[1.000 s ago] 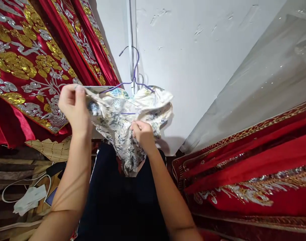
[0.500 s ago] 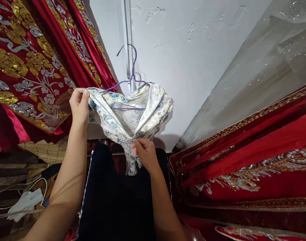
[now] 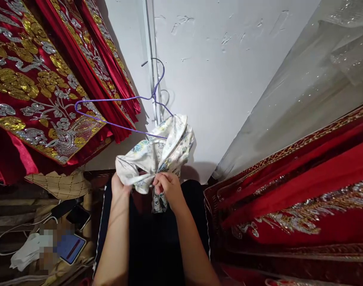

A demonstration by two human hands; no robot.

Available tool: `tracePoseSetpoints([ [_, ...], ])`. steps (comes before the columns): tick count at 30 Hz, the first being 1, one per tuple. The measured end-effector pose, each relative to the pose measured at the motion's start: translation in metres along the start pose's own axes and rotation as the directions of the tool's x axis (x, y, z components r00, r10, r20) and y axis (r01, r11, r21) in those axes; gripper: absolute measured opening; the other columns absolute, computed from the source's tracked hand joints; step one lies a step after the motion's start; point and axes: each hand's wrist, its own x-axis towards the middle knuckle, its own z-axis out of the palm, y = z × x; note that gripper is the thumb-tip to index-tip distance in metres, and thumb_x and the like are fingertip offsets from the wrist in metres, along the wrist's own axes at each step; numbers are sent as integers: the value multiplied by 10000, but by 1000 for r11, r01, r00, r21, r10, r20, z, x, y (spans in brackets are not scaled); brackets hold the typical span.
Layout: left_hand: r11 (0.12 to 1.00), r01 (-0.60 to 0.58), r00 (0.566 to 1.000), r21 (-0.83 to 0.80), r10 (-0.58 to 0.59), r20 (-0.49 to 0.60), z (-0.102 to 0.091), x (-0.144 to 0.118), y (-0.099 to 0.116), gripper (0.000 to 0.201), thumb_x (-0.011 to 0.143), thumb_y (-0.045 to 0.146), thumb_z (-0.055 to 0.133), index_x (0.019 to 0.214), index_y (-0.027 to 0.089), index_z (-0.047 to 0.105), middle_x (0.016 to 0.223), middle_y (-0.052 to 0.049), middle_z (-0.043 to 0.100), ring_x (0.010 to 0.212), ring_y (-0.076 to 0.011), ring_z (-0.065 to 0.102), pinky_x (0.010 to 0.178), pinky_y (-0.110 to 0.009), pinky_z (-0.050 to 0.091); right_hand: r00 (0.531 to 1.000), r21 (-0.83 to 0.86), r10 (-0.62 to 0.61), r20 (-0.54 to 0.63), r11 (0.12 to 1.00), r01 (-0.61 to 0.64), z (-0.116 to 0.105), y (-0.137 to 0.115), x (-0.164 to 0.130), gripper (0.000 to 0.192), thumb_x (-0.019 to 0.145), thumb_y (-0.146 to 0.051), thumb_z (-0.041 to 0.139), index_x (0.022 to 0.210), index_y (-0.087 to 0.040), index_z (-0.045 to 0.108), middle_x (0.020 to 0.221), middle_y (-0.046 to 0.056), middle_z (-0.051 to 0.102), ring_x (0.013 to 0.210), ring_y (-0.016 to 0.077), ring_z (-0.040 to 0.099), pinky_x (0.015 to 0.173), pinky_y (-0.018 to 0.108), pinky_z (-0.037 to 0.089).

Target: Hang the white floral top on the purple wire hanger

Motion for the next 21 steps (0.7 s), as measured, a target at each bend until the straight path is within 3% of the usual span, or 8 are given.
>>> tracePoseSetpoints([
  [3, 989, 98, 995, -109, -99, 0, 6, -25, -10, 210, 885, 382, 672, 893, 172, 682, 773, -35, 707, 697, -176, 680, 762, -304, 576, 970, -158, 144, 198, 981, -113, -15, -2, 0, 324, 888, -296, 516, 597, -183, 604, 416, -31, 475, 415, 94, 371, 504, 252, 307],
  [5, 989, 67, 993, -136, -52, 111, 18, -41, -4, 205, 856, 368, 731, 837, 180, 652, 780, -9, 677, 678, -142, 652, 754, -271, 560, 927, -323, 227, 297, 938, -126, -26, 0, 1, 317, 882, -277, 540, 600, -176, 644, 454, -22, 481, 456, 104, 400, 528, 260, 325],
  [7, 996, -20, 961, -86, 43, 273, 31, -56, 4, 211, 842, 351, 758, 811, 183, 636, 800, -2, 653, 704, -135, 638, 771, -264, 549, 924, -424, 246, 293, 899, -105, -33, 4, 2, 315, 899, -329, 573, 658, -170, 699, 550, 4, 548, 536, 125, 472, 556, 266, 350],
  [9, 995, -97, 907, 3, 87, 412, 42, -69, 9, 231, 838, 372, 767, 799, 179, 646, 857, -20, 656, 744, -146, 637, 768, -268, 539, 965, -427, 183, 187, 900, -87, -35, 7, 2, 380, 935, -467, 565, 748, -174, 720, 673, 29, 619, 632, 153, 535, 598, 274, 387],
  [11, 972, -194, 845, 130, 98, 526, 50, -80, 9, 213, 856, 376, 754, 818, 178, 686, 948, -47, 679, 820, -165, 649, 774, -267, 523, 991, -310, 104, 83, 948, -74, -31, 4, 0, 497, 945, -624, 510, 827, -188, 716, 765, 41, 662, 732, 183, 584, 682, 296, 439],
  [14, 851, -410, 737, 327, 98, 669, 60, -93, 7, 116, 906, 303, 707, 892, 194, 746, 1029, -69, 704, 980, -202, 654, 889, -303, 498, 995, 77, 60, 79, 995, -66, -17, -9, -7, 675, 881, -812, 434, 903, -205, 729, 851, 63, 701, 901, 239, 643, 837, 357, 481],
  [17, 668, -625, 640, 404, 142, 755, 70, -101, 9, 85, 919, 247, 689, 919, 220, 770, 1013, -64, 714, 1067, -221, 633, 1001, -359, 457, 997, 373, 42, 62, 926, -62, 0, -20, -12, 712, 791, -874, 500, 936, -215, 726, 877, 70, 711, 1000, 272, 663, 893, 379, 500],
  [21, 483, -756, 553, 442, 110, 826, 80, -111, 17, 102, 912, 224, 698, 949, 269, 782, 1070, -38, 719, 1173, -224, 593, 1068, -375, 425, 993, 552, 79, -85, 834, -19, 12, -27, -3, 545, 766, -776, 645, 810, -233, 666, 725, 30, 637, 866, 245, 665, 810, 346, 543],
])
